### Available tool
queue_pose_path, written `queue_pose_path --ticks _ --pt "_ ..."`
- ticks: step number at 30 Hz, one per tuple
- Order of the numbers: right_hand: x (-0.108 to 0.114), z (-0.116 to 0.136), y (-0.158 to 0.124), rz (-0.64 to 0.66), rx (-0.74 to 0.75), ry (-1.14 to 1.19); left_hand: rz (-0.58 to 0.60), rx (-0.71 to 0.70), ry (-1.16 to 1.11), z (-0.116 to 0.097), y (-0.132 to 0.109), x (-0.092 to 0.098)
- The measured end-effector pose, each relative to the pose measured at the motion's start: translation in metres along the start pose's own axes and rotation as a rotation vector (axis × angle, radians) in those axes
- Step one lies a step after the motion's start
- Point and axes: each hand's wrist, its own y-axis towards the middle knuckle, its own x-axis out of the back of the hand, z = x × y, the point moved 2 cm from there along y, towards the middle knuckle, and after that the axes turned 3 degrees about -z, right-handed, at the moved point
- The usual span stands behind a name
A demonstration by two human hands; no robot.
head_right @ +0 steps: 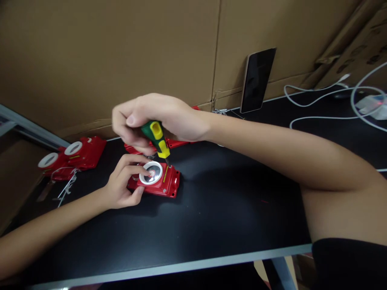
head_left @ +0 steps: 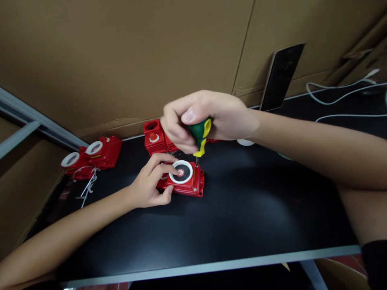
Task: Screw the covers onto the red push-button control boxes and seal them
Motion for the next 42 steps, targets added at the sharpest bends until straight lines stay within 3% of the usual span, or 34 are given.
queue_pose_path --ticks 5,10,14,20,23,25,30,32,35,38,39,40,42 --pt "-0.025 0.017 -0.006 -0.482 0.114 -0.377 0.022 0.021 -0.014 0.0 0.0 0.0" --pt "-0.043 0.006 -0.007 -0.649 0.124 -0.382 -0.017 -0.002 -0.031 0.0 0.0 -0.002" --pt "-0.04 -0.001 -0.002 -0.561 0.075 -0.149 0.007 0.005 -0.007 -0.002 0.001 -0.002" --pt "-0.025 0.005 -0.004 -0.161 -0.089 0.012 0.002 0.0 0.0 -0.003 0.002 -0.001" --pt "-0.019 0.007 -0.003 -0.133 -0.129 0.008 0.001 -0.003 -0.006 -0.002 0.001 -0.001" --pt "-0.02 0.007 0.0 -0.223 -0.082 -0.052 0.004 0.004 -0.003 -0.002 0.001 -0.001" --pt "-0.035 0.01 0.0 -0.76 0.152 -0.158 0.013 0.002 0.025 -0.002 0.0 -0.002" --pt "-0.042 0.012 -0.003 -0.821 0.171 -0.141 0.017 0.005 0.028 -0.002 0.0 -0.002" --pt "-0.044 0.019 -0.009 -0.656 0.144 -0.093 0.01 0.005 0.029 -0.002 0.0 -0.002" --pt "-0.038 0.025 -0.01 -0.196 0.026 -0.109 0.015 0.0 0.041 -0.002 0.0 -0.002" --pt "-0.034 0.026 -0.01 -0.105 -0.018 -0.124 0.018 -0.001 0.044 -0.002 0.0 -0.001" --pt "-0.029 0.026 -0.009 -0.07 -0.058 -0.146 0.019 0.0 0.046 -0.003 -0.001 -0.001" --pt "-0.019 0.028 -0.006 -0.158 -0.047 -0.228 0.013 0.008 0.042 -0.003 -0.001 -0.001"
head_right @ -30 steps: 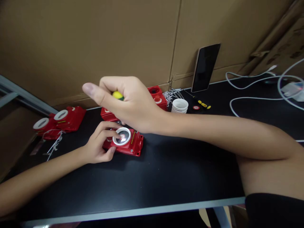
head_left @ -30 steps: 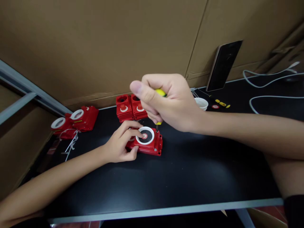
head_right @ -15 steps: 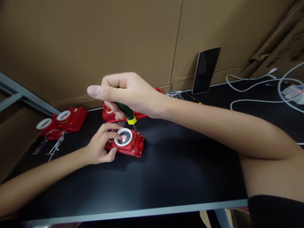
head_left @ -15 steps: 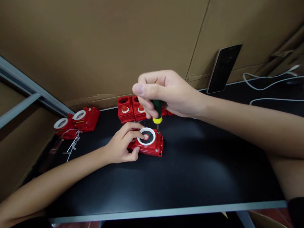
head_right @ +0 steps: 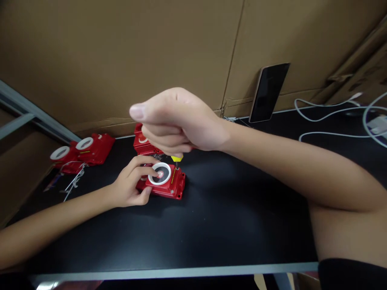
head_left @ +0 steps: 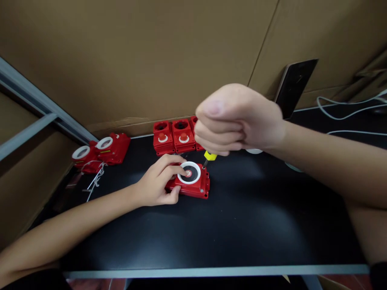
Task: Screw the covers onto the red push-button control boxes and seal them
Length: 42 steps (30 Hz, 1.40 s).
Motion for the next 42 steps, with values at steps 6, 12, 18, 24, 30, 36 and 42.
queue_pose_path --ticks 6,12,18,24,30,36,42 --pt "0.006 0.019 -0.008 -0.263 0.074 -0.897 -0.006 0.009 -0.009 0.0 0.0 -0.001" --pt "-0.003 0.034 -0.029 -0.535 0.007 -1.13 -0.015 0.006 -0.016 0.0 0.001 -0.001" --pt "0.004 0.03 -0.018 -0.466 0.008 -1.207 -0.014 -0.002 -0.011 -0.001 0.002 0.0" --pt "0.014 0.027 -0.012 -0.141 0.155 -1.317 -0.011 0.004 -0.001 0.0 0.002 0.0" --pt "0.024 0.026 -0.01 0.144 0.303 -1.182 -0.01 0.025 0.001 0.001 0.001 0.0" --pt "0.037 0.027 -0.006 0.197 0.317 -1.029 -0.008 0.026 0.003 0.001 0.001 0.0" --pt "0.029 0.023 -0.009 -0.058 0.1 -1.334 -0.017 0.018 0.0 0.002 0.001 0.0"
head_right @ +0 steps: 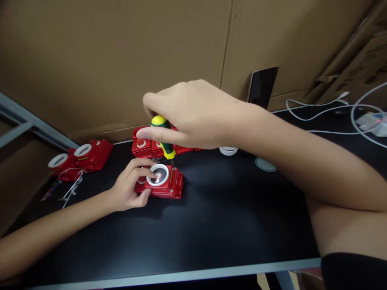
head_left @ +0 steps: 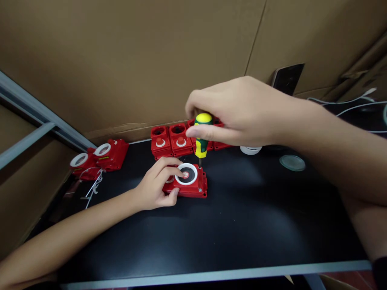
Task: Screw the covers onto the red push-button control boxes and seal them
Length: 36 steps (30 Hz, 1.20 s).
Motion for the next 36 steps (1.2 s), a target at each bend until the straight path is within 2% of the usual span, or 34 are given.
queue_pose_path --ticks 3,5,8,11,13,19,25,29,33,36 --pt "-0.001 0.015 -0.002 -0.031 -0.185 -0.201 -0.001 0.004 -0.003 0.0 0.0 0.0" --pt "0.0 0.025 -0.002 -0.047 -0.253 -0.275 0.0 0.011 -0.002 0.001 0.0 0.0" --pt "0.003 0.035 -0.001 -0.011 -0.298 -0.363 -0.003 0.01 -0.001 0.001 0.0 -0.001" --pt "0.004 0.037 0.0 0.097 -0.283 -0.405 -0.005 0.001 0.003 0.001 0.0 -0.002" --pt "0.005 0.033 0.001 0.14 -0.233 -0.363 -0.004 0.001 0.004 0.001 -0.001 -0.002" --pt "0.012 0.013 0.001 0.152 -0.012 -0.095 0.005 0.008 0.007 0.001 -0.001 0.0" --pt "0.019 -0.004 -0.001 0.244 0.105 0.227 0.002 0.002 -0.003 0.001 -0.001 0.0" --pt "0.023 -0.015 -0.004 0.337 0.149 0.396 -0.001 0.001 -0.008 0.001 0.0 0.0" --pt "0.026 -0.019 -0.006 0.439 0.099 0.487 0.001 0.005 -0.011 0.001 0.0 0.0" --pt "0.023 -0.013 -0.004 0.342 0.06 0.447 0.008 0.018 -0.011 0.001 0.0 0.001"
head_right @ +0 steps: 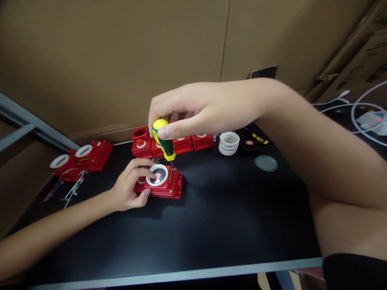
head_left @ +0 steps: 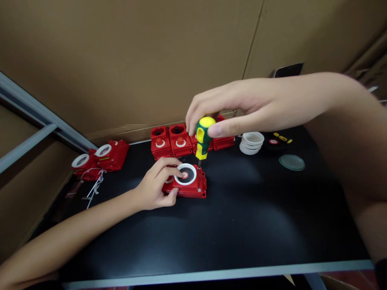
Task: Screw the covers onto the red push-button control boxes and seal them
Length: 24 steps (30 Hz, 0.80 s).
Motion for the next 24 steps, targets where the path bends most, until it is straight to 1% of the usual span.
queue_pose_path --ticks 2,5,8,11,14,21,24 --pt "-0.006 0.005 0.004 -0.132 -0.034 -0.148 0.0 0.006 -0.005 0.0 0.0 0.0" --pt "-0.016 0.015 0.009 -0.275 -0.177 -0.466 0.0 0.003 -0.006 0.0 0.0 0.0" --pt "-0.025 0.026 0.011 -0.322 -0.298 -0.693 0.0 0.003 -0.004 0.0 0.001 -0.001" --pt "-0.028 0.033 0.011 -0.346 -0.335 -0.794 -0.001 0.001 -0.008 0.0 0.001 -0.001" --pt "-0.025 0.032 0.01 -0.322 -0.302 -0.756 -0.001 0.0 -0.007 0.0 0.0 -0.001" --pt "-0.013 0.016 0.007 -0.266 -0.082 -0.435 0.005 0.005 -0.005 0.0 0.001 0.0" --pt "-0.009 0.011 0.006 -0.249 -0.03 -0.342 0.005 0.002 -0.012 0.0 0.001 0.0"
